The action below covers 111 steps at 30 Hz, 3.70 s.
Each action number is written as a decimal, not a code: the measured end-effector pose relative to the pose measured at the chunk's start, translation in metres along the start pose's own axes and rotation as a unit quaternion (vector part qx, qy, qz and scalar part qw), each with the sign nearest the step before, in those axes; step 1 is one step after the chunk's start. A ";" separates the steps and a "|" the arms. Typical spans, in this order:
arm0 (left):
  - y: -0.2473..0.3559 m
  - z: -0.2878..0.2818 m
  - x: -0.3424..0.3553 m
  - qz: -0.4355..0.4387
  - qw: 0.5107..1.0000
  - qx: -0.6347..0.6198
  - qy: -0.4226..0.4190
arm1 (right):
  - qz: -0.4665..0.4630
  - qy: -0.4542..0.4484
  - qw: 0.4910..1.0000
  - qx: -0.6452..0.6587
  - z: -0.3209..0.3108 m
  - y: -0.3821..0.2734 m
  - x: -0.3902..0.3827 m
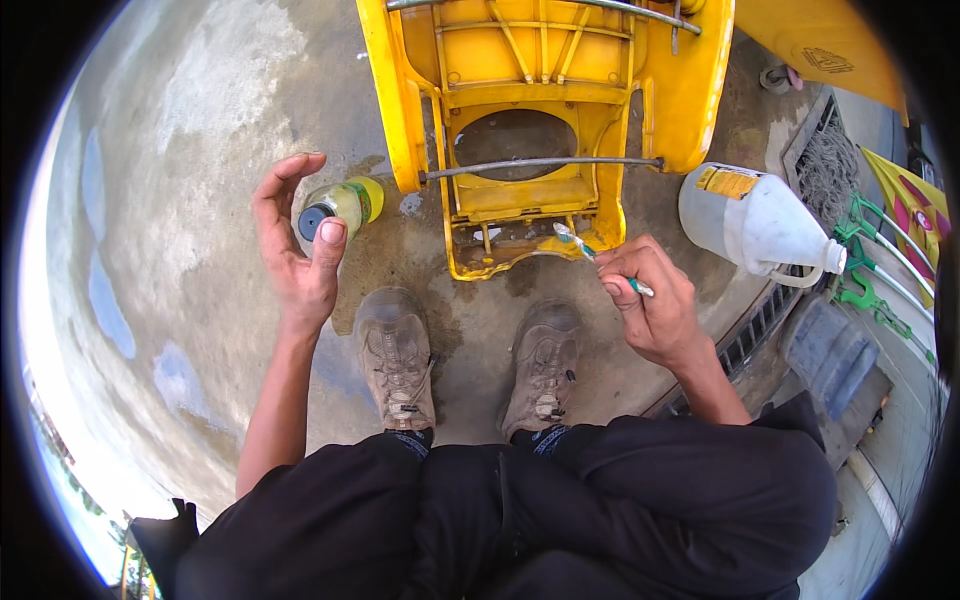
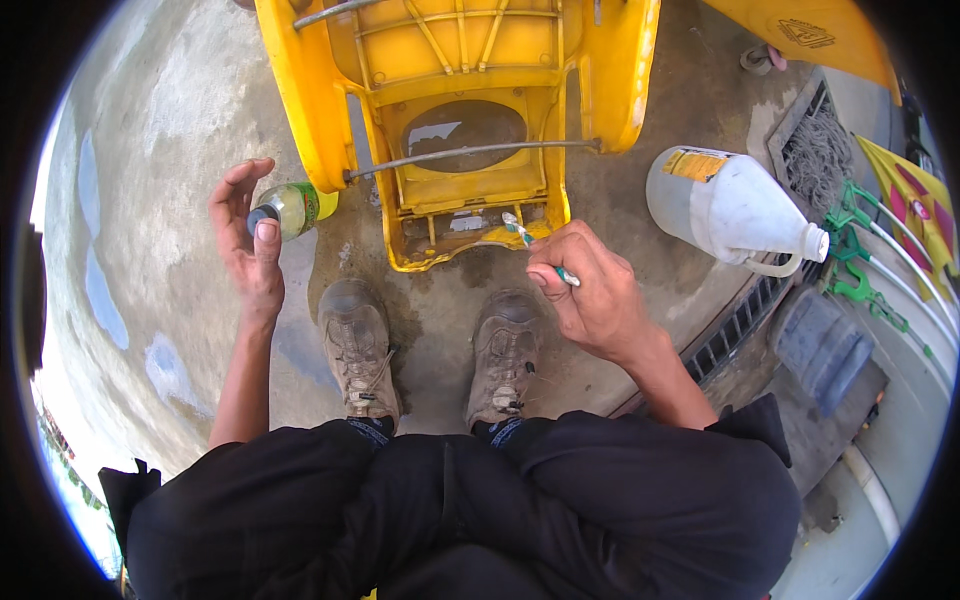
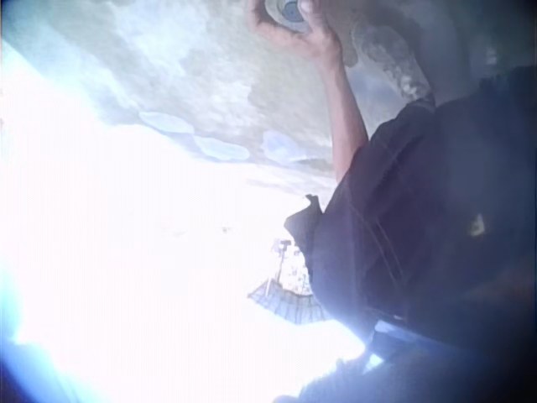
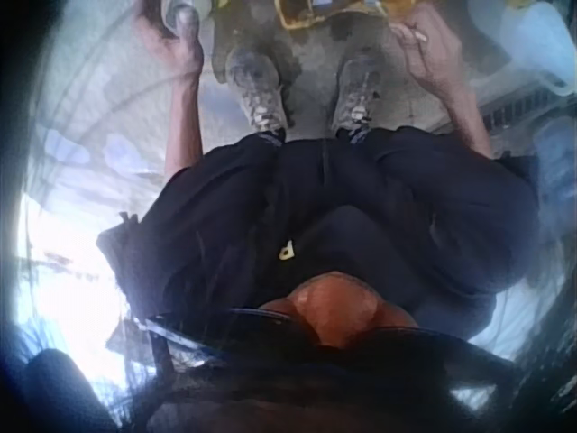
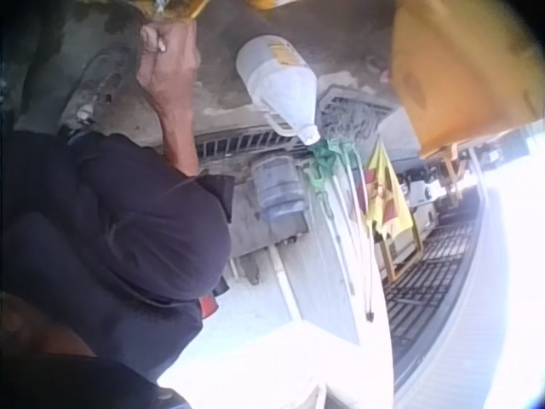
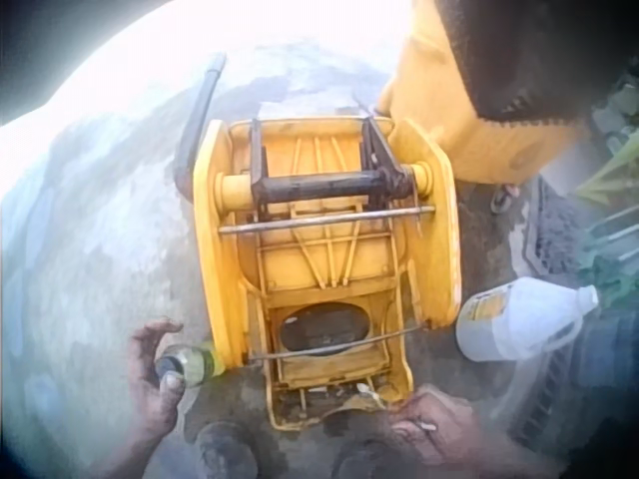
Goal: The person scrubs the underside of a yellow mop bucket with a toothbrush and cleaning solution, then rinses it with water from a hose. They repeat the scrubbing process on different parts of the bucket's underside.
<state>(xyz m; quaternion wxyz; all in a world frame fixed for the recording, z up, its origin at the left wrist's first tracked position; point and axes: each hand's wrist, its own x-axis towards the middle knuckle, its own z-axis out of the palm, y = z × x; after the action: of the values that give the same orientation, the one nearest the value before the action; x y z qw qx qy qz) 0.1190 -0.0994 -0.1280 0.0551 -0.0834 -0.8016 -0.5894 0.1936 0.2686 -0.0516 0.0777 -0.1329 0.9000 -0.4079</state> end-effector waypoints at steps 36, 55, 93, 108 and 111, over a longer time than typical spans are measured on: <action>0.108 0.081 0.142 0.184 0.918 0.349 0.045 | 0.146 -0.188 0.914 -0.329 -0.103 -0.096 -0.026; 0.111 0.037 0.180 0.110 0.912 0.250 0.306 | 0.278 -0.195 0.866 -0.367 0.000 -0.077 0.025; 0.219 0.057 0.256 0.036 0.976 -0.214 0.030 | 0.435 0.130 0.884 -0.109 0.029 -0.012 0.033; 0.250 0.093 0.204 0.119 0.982 -0.055 0.135 | 0.431 0.113 0.894 -0.059 0.113 0.019 0.058; 0.248 0.094 0.209 0.144 0.980 -0.074 0.117 | 0.485 0.150 0.861 -0.012 0.110 0.021 0.064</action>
<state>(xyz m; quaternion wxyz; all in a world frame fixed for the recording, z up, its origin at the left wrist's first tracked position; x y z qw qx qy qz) -0.0352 0.0775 0.1149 0.2267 -0.1321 -0.7232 -0.6388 0.1562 0.1839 -0.1412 0.1286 0.3825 0.8561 -0.3230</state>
